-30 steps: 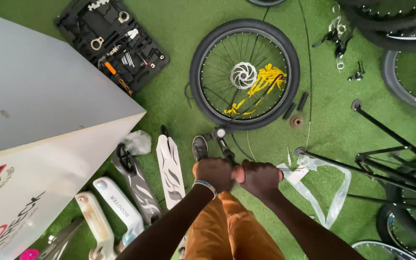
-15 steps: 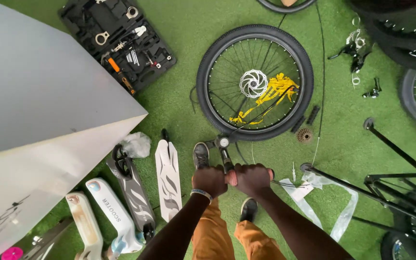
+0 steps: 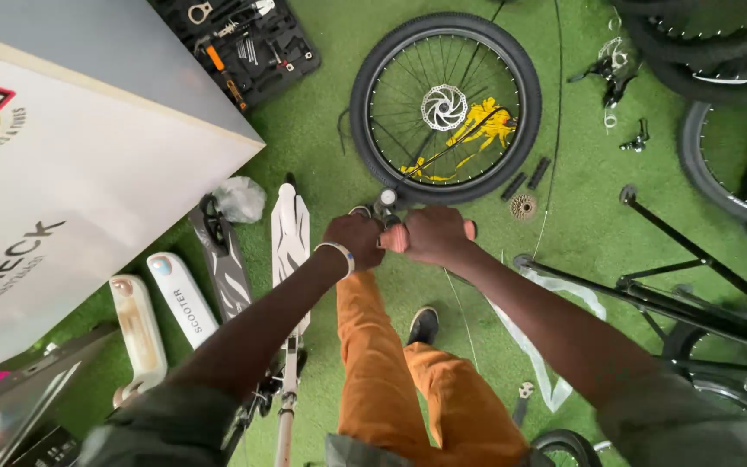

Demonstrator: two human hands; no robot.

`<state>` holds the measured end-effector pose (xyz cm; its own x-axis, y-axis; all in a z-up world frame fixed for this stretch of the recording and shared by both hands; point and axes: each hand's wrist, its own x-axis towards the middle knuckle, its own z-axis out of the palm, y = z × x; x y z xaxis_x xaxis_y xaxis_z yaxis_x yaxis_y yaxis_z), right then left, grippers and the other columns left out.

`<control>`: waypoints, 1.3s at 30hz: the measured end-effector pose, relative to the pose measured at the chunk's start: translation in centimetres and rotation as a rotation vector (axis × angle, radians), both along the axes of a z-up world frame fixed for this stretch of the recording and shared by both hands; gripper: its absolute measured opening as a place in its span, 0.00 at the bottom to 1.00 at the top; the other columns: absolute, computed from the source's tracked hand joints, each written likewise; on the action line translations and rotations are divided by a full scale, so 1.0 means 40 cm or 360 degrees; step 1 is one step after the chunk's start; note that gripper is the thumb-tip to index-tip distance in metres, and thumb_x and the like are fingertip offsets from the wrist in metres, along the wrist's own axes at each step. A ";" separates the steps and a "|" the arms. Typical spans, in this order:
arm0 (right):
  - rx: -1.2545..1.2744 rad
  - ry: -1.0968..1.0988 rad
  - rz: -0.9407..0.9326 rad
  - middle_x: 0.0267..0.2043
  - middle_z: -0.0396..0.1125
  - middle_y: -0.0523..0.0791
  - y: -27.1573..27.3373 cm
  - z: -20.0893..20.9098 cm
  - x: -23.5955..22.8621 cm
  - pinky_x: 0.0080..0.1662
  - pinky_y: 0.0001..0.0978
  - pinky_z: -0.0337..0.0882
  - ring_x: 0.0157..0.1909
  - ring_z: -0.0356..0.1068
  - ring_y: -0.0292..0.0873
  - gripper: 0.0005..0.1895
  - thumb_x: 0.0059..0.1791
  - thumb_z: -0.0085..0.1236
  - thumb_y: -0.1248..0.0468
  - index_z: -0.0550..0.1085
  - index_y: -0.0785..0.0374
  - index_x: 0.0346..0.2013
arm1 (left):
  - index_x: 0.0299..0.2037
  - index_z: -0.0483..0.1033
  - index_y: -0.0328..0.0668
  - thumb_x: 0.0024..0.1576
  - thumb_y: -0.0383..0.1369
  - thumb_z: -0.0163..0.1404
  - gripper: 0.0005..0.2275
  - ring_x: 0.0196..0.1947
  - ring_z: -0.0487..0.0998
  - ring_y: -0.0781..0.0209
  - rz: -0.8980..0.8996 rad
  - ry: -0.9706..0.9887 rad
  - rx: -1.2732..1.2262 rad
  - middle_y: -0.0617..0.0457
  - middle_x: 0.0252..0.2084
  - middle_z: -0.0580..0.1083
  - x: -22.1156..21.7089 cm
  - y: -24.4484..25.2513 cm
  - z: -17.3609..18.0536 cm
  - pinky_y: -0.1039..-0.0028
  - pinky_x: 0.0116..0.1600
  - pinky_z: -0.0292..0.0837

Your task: The person uses a manual floor pump to inflate a bicycle tire lying on the floor. They repeatedly pump the handle, pause to check the tire's firmness by pressing on it, and rotate the wheel to access different sections.

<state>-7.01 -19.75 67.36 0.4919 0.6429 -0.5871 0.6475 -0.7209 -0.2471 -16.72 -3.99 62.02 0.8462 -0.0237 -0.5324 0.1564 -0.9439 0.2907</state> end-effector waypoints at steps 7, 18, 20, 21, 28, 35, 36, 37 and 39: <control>0.0034 -0.0056 0.0140 0.20 0.72 0.45 -0.026 0.503 -0.060 0.34 0.46 0.77 0.29 0.78 0.54 0.05 0.42 0.58 0.56 0.74 0.49 0.22 | 0.32 0.82 0.49 0.46 0.46 0.56 0.13 0.33 0.84 0.41 -0.0111 0.0024 -0.0102 0.48 0.28 0.79 -0.067 -0.026 0.519 0.54 0.36 0.81; 0.0310 -0.0630 -0.0056 0.17 0.71 0.44 0.010 -0.174 -0.017 0.26 0.47 0.72 0.20 0.75 0.50 0.07 0.39 0.51 0.60 0.75 0.54 0.28 | 0.16 0.81 0.48 0.47 0.33 0.50 0.09 0.17 0.80 0.46 -0.0062 -0.0585 0.0047 0.48 0.12 0.74 0.074 0.040 -0.020 0.58 0.23 0.75; 0.0537 -0.0871 0.0028 0.11 0.65 0.41 0.006 -0.233 -0.021 0.20 0.42 0.66 0.13 0.69 0.48 0.03 0.35 0.52 0.58 0.71 0.51 0.19 | 0.15 0.81 0.56 0.45 0.35 0.52 0.08 0.14 0.78 0.56 -0.0198 -0.0553 0.0126 0.56 0.11 0.73 0.077 0.047 -0.059 0.66 0.21 0.74; 0.0530 -0.0847 0.0024 0.11 0.65 0.41 0.010 -0.252 -0.026 0.20 0.42 0.66 0.13 0.69 0.48 0.03 0.35 0.52 0.58 0.71 0.51 0.19 | 0.15 0.81 0.56 0.45 0.35 0.52 0.08 0.14 0.78 0.56 -0.0200 -0.0529 0.0118 0.56 0.11 0.73 0.075 0.049 -0.078 0.66 0.21 0.74; 0.0531 -0.0995 -0.0043 0.07 0.61 0.39 0.047 -0.344 -0.015 0.16 0.42 0.63 0.09 0.65 0.47 0.05 0.37 0.51 0.59 0.68 0.51 0.15 | 0.18 0.81 0.50 0.45 0.35 0.51 0.07 0.18 0.81 0.51 -0.0254 -0.0396 -0.0028 0.53 0.14 0.75 0.090 0.070 -0.228 0.60 0.24 0.76; 0.0070 0.0236 -0.0476 0.27 0.74 0.56 0.080 -0.161 0.017 0.41 0.58 0.75 0.37 0.78 0.66 0.25 0.45 0.43 0.44 0.78 0.61 0.28 | 0.27 0.85 0.52 0.45 0.41 0.54 0.09 0.34 0.85 0.48 -0.0314 -0.0135 -0.0077 0.52 0.26 0.81 0.116 0.105 -0.177 0.54 0.40 0.83; 0.0056 0.0222 -0.0476 0.27 0.74 0.56 0.048 -0.037 0.008 0.41 0.58 0.75 0.37 0.78 0.66 0.25 0.45 0.43 0.44 0.78 0.61 0.28 | 0.27 0.85 0.52 0.45 0.41 0.54 0.09 0.34 0.85 0.48 -0.0313 -0.0148 -0.0091 0.52 0.26 0.81 0.105 0.075 -0.053 0.54 0.40 0.83; 0.0078 0.0274 -0.0467 0.26 0.74 0.56 0.056 0.069 -0.001 0.40 0.57 0.75 0.37 0.77 0.66 0.22 0.46 0.43 0.48 0.78 0.60 0.27 | 0.28 0.85 0.50 0.44 0.40 0.55 0.08 0.36 0.85 0.45 -0.0347 -0.0089 -0.0160 0.49 0.28 0.81 0.094 0.087 0.063 0.53 0.41 0.83; 0.0106 0.0308 -0.0449 0.26 0.74 0.55 0.038 0.278 -0.018 0.39 0.55 0.75 0.36 0.77 0.67 0.20 0.48 0.43 0.51 0.78 0.59 0.25 | 0.30 0.86 0.49 0.44 0.38 0.57 0.08 0.38 0.85 0.42 -0.0374 -0.0048 -0.0222 0.47 0.30 0.82 0.093 0.092 0.330 0.52 0.43 0.82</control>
